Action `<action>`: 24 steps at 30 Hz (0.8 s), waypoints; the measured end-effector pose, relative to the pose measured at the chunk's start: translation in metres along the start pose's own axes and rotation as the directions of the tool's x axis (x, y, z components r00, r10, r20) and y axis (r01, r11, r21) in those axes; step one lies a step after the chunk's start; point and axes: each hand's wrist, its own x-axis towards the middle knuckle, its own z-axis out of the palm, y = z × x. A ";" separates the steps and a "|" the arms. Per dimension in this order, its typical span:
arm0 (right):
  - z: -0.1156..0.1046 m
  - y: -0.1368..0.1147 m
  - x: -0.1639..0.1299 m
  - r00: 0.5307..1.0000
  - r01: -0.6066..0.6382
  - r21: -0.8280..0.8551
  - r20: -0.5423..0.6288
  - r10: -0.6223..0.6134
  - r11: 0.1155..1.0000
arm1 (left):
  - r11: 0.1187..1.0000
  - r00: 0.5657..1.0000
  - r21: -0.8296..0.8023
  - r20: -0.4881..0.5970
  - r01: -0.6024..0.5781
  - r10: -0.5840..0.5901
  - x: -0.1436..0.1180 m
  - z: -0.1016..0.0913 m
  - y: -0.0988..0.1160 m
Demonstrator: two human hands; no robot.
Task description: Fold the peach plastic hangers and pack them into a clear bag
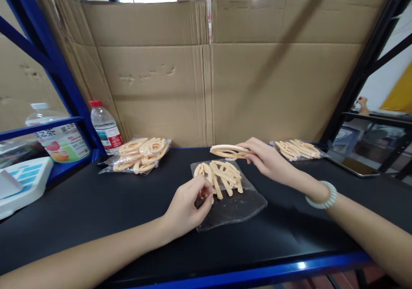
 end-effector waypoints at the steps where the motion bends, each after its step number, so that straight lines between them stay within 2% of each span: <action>1: -0.005 -0.009 -0.003 0.996 -0.014 0.029 -0.082 0.016 0.999 | 1.000 1.000 -0.005 -0.003 0.008 -0.008 0.000 0.000 0.000; 3: -0.013 -0.025 -0.008 0.979 -0.040 0.113 -0.195 0.062 0.993 | 1.000 1.000 0.001 -0.006 0.023 -0.023 0.002 0.000 0.001; 5: -0.019 -0.038 -0.012 0.967 -0.038 0.201 -0.239 0.086 0.979 | 0.999 0.999 0.026 -0.012 0.031 -0.031 0.003 0.000 0.001; 7: -0.023 -0.047 -0.014 0.975 0.003 0.246 -0.217 0.052 0.969 | 0.998 0.999 0.033 -0.016 0.046 -0.046 0.003 0.000 0.001; 11: -0.027 -0.056 -0.018 0.987 0.155 0.219 -0.079 -0.141 0.963 | 0.993 0.993 -0.016 -0.043 0.113 -0.113 0.004 -0.001 0.001; 14: -0.025 -0.062 -0.022 0.963 0.256 0.133 -0.119 -0.241 0.957 | 0.988 0.986 -0.040 -0.065 0.149 -0.151 0.004 -0.001 0.001; 17: -0.013 -0.068 -0.027 0.935 0.331 -0.041 -0.124 -0.333 0.943 | 0.988 0.985 -0.052 -0.089 0.145 -0.149 0.004 -0.001 0.001; 21: 0.016 -0.066 -0.026 0.847 0.498 -0.298 -0.032 -0.530 0.814 | 0.991 0.988 -0.048 -0.093 0.123 -0.127 0.004 0.000 -0.001; 22: 0.023 -0.065 -0.025 0.840 0.509 -0.345 -0.001 -0.543 0.788 | 0.992 0.989 -0.044 -0.086 0.116 -0.119 0.004 0.000 -0.001; 24: 0.033 -0.062 -0.023 0.881 0.460 -0.371 0.072 -0.468 0.807 | 0.993 0.991 -0.035 -0.071 0.114 -0.116 0.004 0.000 -0.001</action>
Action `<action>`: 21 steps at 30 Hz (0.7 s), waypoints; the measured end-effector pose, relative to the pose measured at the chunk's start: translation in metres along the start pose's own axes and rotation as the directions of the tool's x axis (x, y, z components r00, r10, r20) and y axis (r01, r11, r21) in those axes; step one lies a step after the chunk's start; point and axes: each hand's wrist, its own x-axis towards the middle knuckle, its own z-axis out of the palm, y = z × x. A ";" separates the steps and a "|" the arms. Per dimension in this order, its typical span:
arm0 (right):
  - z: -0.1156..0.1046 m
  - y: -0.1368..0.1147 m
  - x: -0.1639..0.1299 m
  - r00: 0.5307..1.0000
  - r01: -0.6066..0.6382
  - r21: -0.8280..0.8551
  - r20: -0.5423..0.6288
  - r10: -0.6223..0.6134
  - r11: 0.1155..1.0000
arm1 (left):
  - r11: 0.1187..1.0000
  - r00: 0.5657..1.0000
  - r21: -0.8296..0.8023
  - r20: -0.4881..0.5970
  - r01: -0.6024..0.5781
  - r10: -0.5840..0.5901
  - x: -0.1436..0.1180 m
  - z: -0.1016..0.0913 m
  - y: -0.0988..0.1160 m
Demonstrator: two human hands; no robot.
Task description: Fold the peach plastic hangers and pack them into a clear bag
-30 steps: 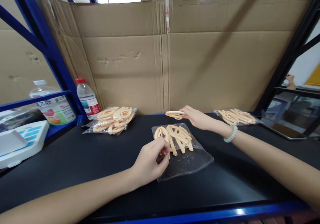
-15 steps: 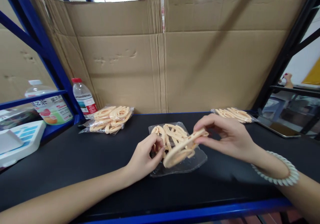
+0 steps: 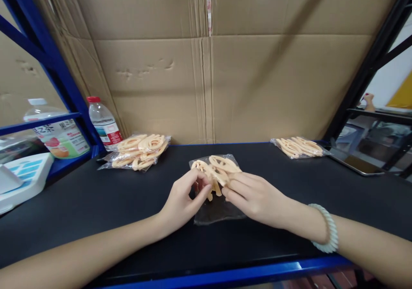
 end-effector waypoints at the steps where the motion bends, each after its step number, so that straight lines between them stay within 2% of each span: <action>1: 0.002 0.000 0.000 0.997 -0.045 0.021 0.070 0.044 0.999 | 1.000 1.000 0.001 0.006 0.003 -0.003 0.000 0.000 0.000; 3: 0.001 0.003 0.000 0.979 -0.124 0.093 0.177 0.106 0.988 | 1.000 1.000 -0.008 0.017 0.009 -0.009 0.000 -0.001 0.001; 6: -0.011 0.011 -0.003 0.956 -0.224 0.225 0.241 0.168 0.948 | 1.000 0.999 -0.016 0.034 -0.024 0.025 0.003 -0.008 0.003; 9: -0.021 0.031 -0.008 0.922 -0.336 0.392 0.321 0.214 0.857 | 0.994 0.984 0.001 0.141 -0.112 0.111 0.011 -0.023 0.004; 12: -0.023 0.056 -0.019 0.885 -0.431 0.465 0.384 0.263 0.773 | 0.975 0.909 -0.015 0.357 -0.223 0.213 0.021 -0.042 0.003; 15: -0.020 0.075 -0.032 0.847 -0.476 0.445 0.465 0.259 0.759 | 0.950 0.836 0.029 0.484 -0.310 0.258 0.026 -0.054 0.003; 18: -0.013 0.080 -0.039 0.804 -0.491 0.441 0.561 0.196 0.751 | 0.915 0.761 0.093 0.591 -0.393 0.267 0.023 -0.054 0.004; 19: -0.011 0.079 -0.039 0.802 -0.494 0.457 0.568 0.184 0.740 | 0.902 0.758 0.112 0.591 -0.417 0.277 0.021 -0.051 0.004; 21: -0.005 0.074 -0.036 0.819 -0.492 0.510 0.545 0.179 0.706 | 0.882 0.779 0.133 0.541 -0.452 0.317 0.017 -0.044 0.002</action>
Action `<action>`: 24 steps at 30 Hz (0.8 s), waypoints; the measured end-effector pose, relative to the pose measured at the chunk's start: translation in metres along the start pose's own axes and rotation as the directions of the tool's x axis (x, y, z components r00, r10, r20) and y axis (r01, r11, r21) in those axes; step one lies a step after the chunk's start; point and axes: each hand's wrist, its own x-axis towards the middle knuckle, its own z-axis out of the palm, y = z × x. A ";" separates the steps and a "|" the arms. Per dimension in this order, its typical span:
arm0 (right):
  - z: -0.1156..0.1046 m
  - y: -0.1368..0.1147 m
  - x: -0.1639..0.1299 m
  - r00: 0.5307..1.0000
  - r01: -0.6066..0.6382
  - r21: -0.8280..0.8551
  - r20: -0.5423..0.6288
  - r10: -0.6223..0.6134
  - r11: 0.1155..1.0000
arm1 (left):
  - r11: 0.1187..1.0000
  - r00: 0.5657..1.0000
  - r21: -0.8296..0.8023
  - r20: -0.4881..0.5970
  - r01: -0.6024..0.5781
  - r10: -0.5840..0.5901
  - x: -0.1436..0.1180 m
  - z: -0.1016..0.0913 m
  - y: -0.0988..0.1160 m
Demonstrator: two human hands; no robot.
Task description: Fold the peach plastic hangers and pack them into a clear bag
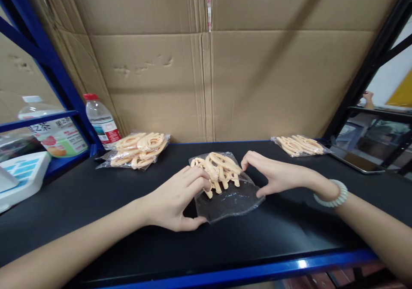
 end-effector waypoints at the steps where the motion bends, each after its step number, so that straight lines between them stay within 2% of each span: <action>1: 0.003 -0.001 0.003 0.999 0.017 0.031 -0.028 -0.016 0.999 | 1.000 0.999 0.008 -0.031 -0.019 0.019 0.000 0.004 0.000; 6: 0.005 -0.003 0.011 0.990 0.105 0.185 -0.113 -0.085 0.977 | 0.991 0.990 0.022 -0.057 -0.130 0.132 0.000 0.015 -0.006; 9: 0.001 0.001 0.009 0.988 0.048 0.296 -0.154 -0.002 0.954 | 0.995 0.984 -0.042 -0.159 -0.086 0.078 0.000 0.013 -0.008; 11: 0.001 0.005 0.009 0.979 -0.038 0.413 -0.167 0.117 0.910 | 0.989 0.963 -0.142 -0.259 0.031 -0.068 -0.001 0.012 -0.009; 12: 0.002 0.007 0.009 0.971 -0.078 0.479 -0.163 0.176 0.874 | 0.969 0.938 -0.221 -0.301 0.108 -0.174 -0.001 0.012 -0.009; 14: 0.007 0.011 0.011 0.947 -0.133 0.606 -0.154 0.281 0.784 | 0.867 0.855 -0.430 -0.321 0.251 -0.407 0.000 0.014 -0.010; 16: 0.016 0.014 0.014 0.918 -0.193 0.692 -0.124 0.378 0.696 | 0.699 0.776 -0.629 -0.232 0.340 -0.587 0.001 0.018 -0.013; 18: 0.024 0.016 0.016 0.887 -0.280 0.722 -0.058 0.458 0.633 | 0.540 0.738 -0.735 -0.079 0.412 -0.670 0.003 0.024 -0.017; 19: 0.028 0.017 0.017 0.875 -0.322 0.716 -0.025 0.484 0.619 | 0.494 0.730 -0.742 -0.010 0.453 -0.684 0.003 0.027 -0.018; 20: 0.031 0.016 0.017 0.867 -0.350 0.702 -0.008 0.498 0.621 | 0.490 0.726 -0.719 0.029 0.493 -0.687 0.003 0.029 -0.019; 21: 0.033 0.015 0.017 0.866 -0.359 0.678 -0.015 0.500 0.641 | 0.537 0.732 -0.661 0.029 0.525 -0.680 0.003 0.031 -0.019; 22: 0.035 0.014 0.017 0.868 -0.348 0.645 -0.051 0.493 0.680 | 0.623 0.752 -0.563 -0.005 0.543 -0.659 0.002 0.032 -0.018; 24: 0.037 0.011 0.017 0.875 -0.303 0.546 -0.165 0.456 0.781 | 0.808 0.822 -0.269 -0.088 0.525 -0.563 0.000 0.032 -0.016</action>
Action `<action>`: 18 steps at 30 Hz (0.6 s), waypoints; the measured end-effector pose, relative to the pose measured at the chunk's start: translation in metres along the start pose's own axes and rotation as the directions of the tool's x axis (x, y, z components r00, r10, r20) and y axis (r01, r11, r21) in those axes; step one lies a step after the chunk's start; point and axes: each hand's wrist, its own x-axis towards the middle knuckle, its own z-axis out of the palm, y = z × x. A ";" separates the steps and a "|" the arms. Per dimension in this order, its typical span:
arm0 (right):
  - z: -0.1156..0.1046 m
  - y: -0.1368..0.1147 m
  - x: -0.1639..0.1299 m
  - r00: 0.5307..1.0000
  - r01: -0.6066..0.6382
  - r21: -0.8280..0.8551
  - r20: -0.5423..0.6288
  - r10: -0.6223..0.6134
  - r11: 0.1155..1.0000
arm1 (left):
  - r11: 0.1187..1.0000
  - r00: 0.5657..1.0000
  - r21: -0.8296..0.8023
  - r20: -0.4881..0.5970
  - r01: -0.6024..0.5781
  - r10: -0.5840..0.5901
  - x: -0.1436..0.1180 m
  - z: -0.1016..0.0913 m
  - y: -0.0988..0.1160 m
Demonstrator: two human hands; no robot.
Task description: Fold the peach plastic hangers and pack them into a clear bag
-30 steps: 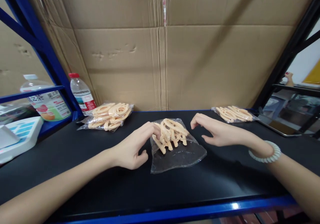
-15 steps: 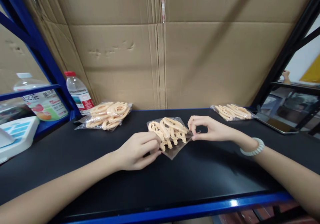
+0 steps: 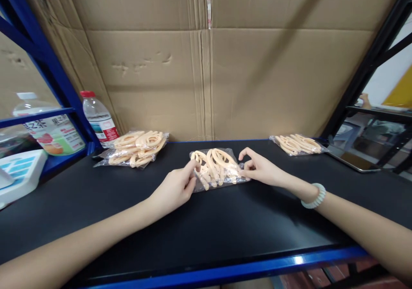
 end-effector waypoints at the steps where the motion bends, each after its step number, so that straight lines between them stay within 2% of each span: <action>1: 0.001 -0.001 -0.001 0.998 0.052 -0.068 -0.034 -0.054 0.996 | 0.986 0.998 0.152 0.002 -0.065 0.065 -0.001 -0.001 0.001; 4: 0.000 -0.001 -0.001 0.984 0.155 -0.270 -0.045 -0.174 0.950 | 0.892 0.985 0.419 0.027 -0.168 0.173 -0.003 -0.004 0.004; 6: -0.003 0.000 -0.001 0.979 0.188 -0.354 -0.008 -0.204 0.916 | 0.831 0.966 0.504 0.026 -0.235 0.257 -0.002 -0.007 0.005; 8: -0.006 0.000 0.000 0.971 0.216 -0.423 -0.003 -0.239 0.880 | 0.763 0.932 0.548 0.092 -0.342 0.352 -0.001 -0.010 0.006; 11: -0.009 -0.001 -0.002 0.919 0.296 -0.595 -0.036 -0.393 0.747 | 0.742 0.885 0.483 0.241 -0.466 0.399 -0.001 -0.013 0.008; 13: -0.007 -0.002 -0.005 0.875 0.377 -0.655 0.020 -0.484 0.655 | 0.774 0.873 0.409 0.285 -0.484 0.395 -0.003 -0.013 0.009; 15: -0.003 -0.002 -0.009 0.864 0.439 -0.633 0.101 -0.493 0.638 | 0.789 0.876 0.388 0.291 -0.476 0.385 -0.005 -0.013 0.012; 18: 0.003 0.000 -0.017 0.889 0.427 -0.623 0.159 -0.428 0.655 | 0.787 0.885 0.410 0.283 -0.461 0.370 -0.010 -0.012 0.016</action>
